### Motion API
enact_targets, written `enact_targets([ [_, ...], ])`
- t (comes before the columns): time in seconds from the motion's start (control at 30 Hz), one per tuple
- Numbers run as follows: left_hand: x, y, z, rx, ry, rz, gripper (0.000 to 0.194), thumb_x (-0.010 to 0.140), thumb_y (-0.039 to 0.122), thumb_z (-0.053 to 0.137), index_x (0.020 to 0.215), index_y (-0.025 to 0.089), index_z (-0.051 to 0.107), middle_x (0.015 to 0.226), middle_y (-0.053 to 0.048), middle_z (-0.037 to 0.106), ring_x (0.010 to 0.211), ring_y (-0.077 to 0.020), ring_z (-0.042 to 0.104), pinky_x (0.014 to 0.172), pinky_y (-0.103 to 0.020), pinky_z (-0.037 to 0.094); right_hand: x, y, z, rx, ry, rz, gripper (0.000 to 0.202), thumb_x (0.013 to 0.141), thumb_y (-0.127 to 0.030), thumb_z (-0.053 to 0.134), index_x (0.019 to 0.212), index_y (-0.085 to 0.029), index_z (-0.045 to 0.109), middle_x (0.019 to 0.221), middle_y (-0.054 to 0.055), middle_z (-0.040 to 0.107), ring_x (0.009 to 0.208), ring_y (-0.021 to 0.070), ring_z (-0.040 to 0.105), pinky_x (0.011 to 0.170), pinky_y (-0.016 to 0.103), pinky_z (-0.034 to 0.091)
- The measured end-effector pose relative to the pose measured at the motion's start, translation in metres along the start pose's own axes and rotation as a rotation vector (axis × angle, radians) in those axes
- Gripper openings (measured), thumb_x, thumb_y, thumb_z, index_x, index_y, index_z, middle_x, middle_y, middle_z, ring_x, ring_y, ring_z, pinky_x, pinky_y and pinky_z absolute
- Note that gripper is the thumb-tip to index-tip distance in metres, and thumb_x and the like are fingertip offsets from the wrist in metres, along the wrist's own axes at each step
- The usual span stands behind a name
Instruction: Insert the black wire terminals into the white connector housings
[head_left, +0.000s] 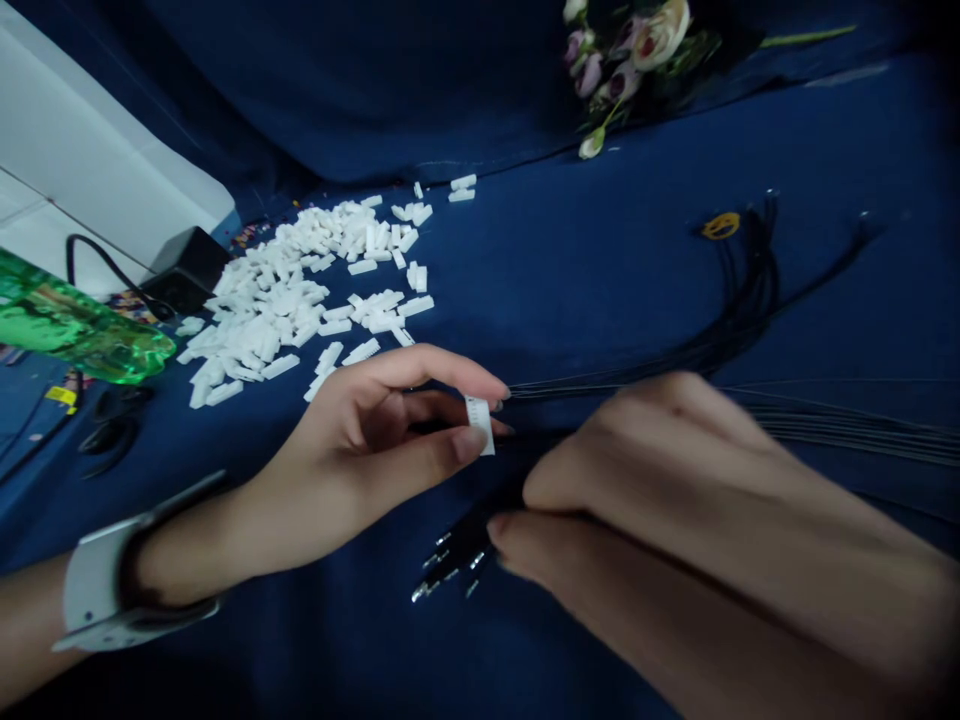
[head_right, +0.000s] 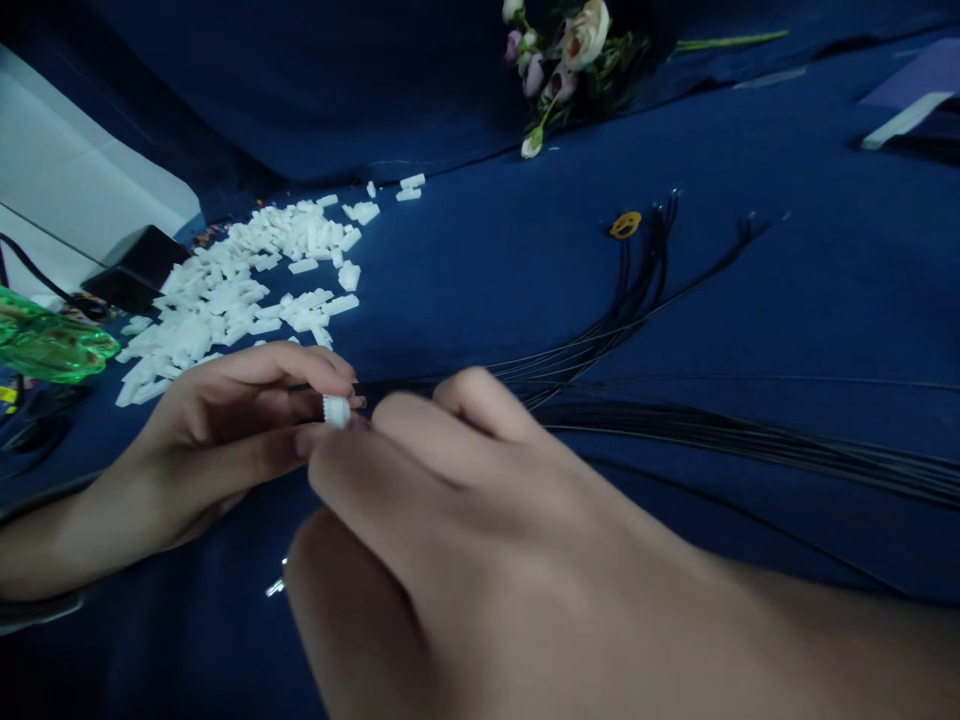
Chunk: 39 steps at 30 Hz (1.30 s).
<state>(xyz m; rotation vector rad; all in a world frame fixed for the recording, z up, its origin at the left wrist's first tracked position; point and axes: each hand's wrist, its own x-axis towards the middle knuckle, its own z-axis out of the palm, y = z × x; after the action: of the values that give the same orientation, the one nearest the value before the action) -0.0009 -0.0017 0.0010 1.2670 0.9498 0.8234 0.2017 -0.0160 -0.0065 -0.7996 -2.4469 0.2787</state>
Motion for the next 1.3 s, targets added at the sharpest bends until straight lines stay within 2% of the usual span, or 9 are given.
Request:
enact_targets([
  [0.13,0.001,0.002,0.001,0.028,0.043,-0.019,0.018,0.083,0.011,0.066,0.094,0.025,0.069,0.081,0.007,0.073,0.084,-0.0042,0.069,0.074,-0.003,0.051,-0.004,0.000,0.010,-0.005,-0.058,-0.110,0.030,0.093,-0.017,0.038,0.072,-0.019,0.058,0.080,-0.001,0.053,0.073,0.0124,0.044,0.069,0.033,0.033],
  [0.27,0.002,0.002,0.002,0.045,0.063,-0.031,0.017,0.084,0.013,0.065,0.096,0.025,0.068,0.079,0.009,0.073,0.081,-0.0024,0.069,0.071,0.000,0.050,0.000,-0.002,0.011,-0.020,-0.046,-0.113,0.035,0.092,-0.015,0.036,0.062,-0.018,0.055,0.067,0.001,0.042,0.064,0.0137,0.035,0.059,0.034,0.025],
  [0.4,0.002,0.001,0.001,0.025,0.076,-0.033,0.018,0.084,0.012,0.065,0.096,0.025,0.069,0.074,0.012,0.072,0.077,0.0001,0.069,0.063,0.003,0.047,0.004,-0.008,0.006,0.004,-0.087,-0.041,0.043,0.093,-0.008,0.029,0.065,-0.018,0.060,0.066,0.001,0.043,0.064,0.0135,0.036,0.059,0.033,0.026],
  [0.5,0.002,0.001,-0.001,-0.001,0.069,-0.031,0.018,0.083,0.013,0.066,0.096,0.025,0.069,0.079,0.011,0.074,0.078,-0.0005,0.069,0.061,0.003,0.047,0.003,-0.011,0.004,-0.052,-0.057,-0.067,0.040,0.092,-0.007,0.034,0.060,-0.018,0.057,0.067,0.002,0.047,0.069,0.0138,0.040,0.063,0.032,0.030],
  [0.63,0.001,0.002,-0.002,-0.044,0.050,-0.048,0.018,0.082,0.015,0.068,0.097,0.026,0.069,0.080,0.010,0.075,0.082,-0.0032,0.070,0.067,0.001,0.050,0.000,-0.015,0.008,-0.029,0.087,0.049,0.026,0.089,-0.019,0.052,0.063,-0.018,0.056,0.080,-0.001,0.056,0.078,0.0131,0.047,0.070,0.029,0.039],
  [0.8,-0.001,0.004,-0.002,-0.051,0.055,-0.054,0.018,0.081,0.014,0.069,0.096,0.025,0.070,0.086,0.007,0.075,0.086,-0.0062,0.070,0.071,-0.003,0.052,-0.002,-0.017,0.010,0.053,0.177,0.175,0.011,0.090,-0.031,0.049,0.088,-0.025,0.058,0.080,-0.004,0.058,0.071,0.0110,0.052,0.060,0.025,0.045],
  [0.93,0.000,0.004,-0.002,-0.062,0.026,-0.040,0.017,0.082,0.013,0.068,0.095,0.024,0.069,0.080,0.008,0.073,0.076,-0.0032,0.070,0.065,-0.001,0.051,-0.004,-0.015,0.009,0.046,0.175,0.258,0.011,0.087,-0.029,0.051,0.093,-0.028,0.061,0.084,-0.004,0.060,0.073,0.0116,0.056,0.058,0.024,0.047],
  [1.07,0.002,0.002,-0.002,-0.053,0.025,-0.036,0.018,0.082,0.010,0.067,0.095,0.023,0.069,0.082,0.006,0.072,0.073,-0.0036,0.069,0.063,-0.002,0.051,-0.011,-0.008,0.015,0.004,0.224,0.149,0.015,0.089,-0.028,0.048,0.082,-0.028,0.061,0.086,-0.004,0.063,0.079,0.0134,0.058,0.061,0.025,0.046],
  [1.3,0.003,0.001,-0.003,-0.043,0.057,-0.033,0.017,0.080,0.011,0.068,0.092,0.024,0.069,0.086,0.004,0.071,0.081,-0.0063,0.069,0.065,-0.003,0.051,-0.014,-0.011,0.011,-0.163,0.272,-0.067,0.030,0.096,-0.029,0.038,0.089,-0.021,0.066,0.090,-0.004,0.066,0.081,0.0097,0.060,0.077,0.026,0.048],
])
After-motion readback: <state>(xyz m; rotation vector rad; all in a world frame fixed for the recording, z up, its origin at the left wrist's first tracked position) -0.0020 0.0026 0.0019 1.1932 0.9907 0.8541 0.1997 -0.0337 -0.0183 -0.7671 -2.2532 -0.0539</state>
